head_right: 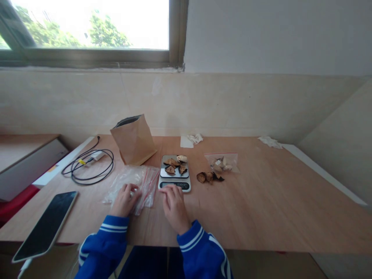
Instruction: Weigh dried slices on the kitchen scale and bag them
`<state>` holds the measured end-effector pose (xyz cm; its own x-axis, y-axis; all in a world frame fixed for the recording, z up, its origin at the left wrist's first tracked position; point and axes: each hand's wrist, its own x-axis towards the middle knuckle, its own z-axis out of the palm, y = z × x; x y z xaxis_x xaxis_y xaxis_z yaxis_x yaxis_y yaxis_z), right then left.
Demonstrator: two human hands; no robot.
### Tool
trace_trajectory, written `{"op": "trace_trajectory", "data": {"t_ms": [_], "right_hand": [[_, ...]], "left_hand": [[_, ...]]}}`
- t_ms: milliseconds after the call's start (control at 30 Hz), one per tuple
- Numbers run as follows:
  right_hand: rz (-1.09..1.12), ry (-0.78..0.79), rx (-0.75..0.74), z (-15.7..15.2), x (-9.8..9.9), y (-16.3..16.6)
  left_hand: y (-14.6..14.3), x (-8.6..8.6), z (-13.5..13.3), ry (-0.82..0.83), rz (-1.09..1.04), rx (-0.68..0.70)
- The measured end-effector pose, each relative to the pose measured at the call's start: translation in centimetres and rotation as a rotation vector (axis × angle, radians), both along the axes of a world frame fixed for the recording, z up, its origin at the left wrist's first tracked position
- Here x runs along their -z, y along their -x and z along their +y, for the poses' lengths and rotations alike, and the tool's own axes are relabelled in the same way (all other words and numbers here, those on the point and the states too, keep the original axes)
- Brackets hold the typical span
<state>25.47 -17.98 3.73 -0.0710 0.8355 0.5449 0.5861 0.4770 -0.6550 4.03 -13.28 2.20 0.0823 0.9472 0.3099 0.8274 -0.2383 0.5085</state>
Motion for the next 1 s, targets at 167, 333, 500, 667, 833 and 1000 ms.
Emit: {"op": "trace_trajectory", "data": {"t_ms": [167, 333, 500, 667, 833, 1000], "right_hand": [[0.071, 0.089, -0.119, -1.4, -0.4, 4.2], [0.306, 0.161, -0.036, -1.2, -1.1, 6.3], [0.51, 0.332, -0.143, -0.4, -3.4, 6.6], [0.652, 0.332, -0.228, 0.1, -4.6, 5.4], [0.777, 0.391, -0.268, 0.3, -4.6, 4.2], [0.893, 0.446, -0.313, 0.2, -4.2, 4.4]], "left_hand": [[0.0, -0.9, 0.3, 0.006, 0.01, 0.018], [-1.1, -3.6, -1.9, -0.218, -0.166, 0.01], [-3.2, -5.5, -3.8, -0.154, -0.355, 0.183], [-4.7, -6.0, -4.3, -0.064, -0.592, 0.179], [-5.8, -6.3, -4.6, -0.039, -0.719, 0.179], [-6.4, -6.4, -5.1, -0.016, -0.797, 0.193]]}}
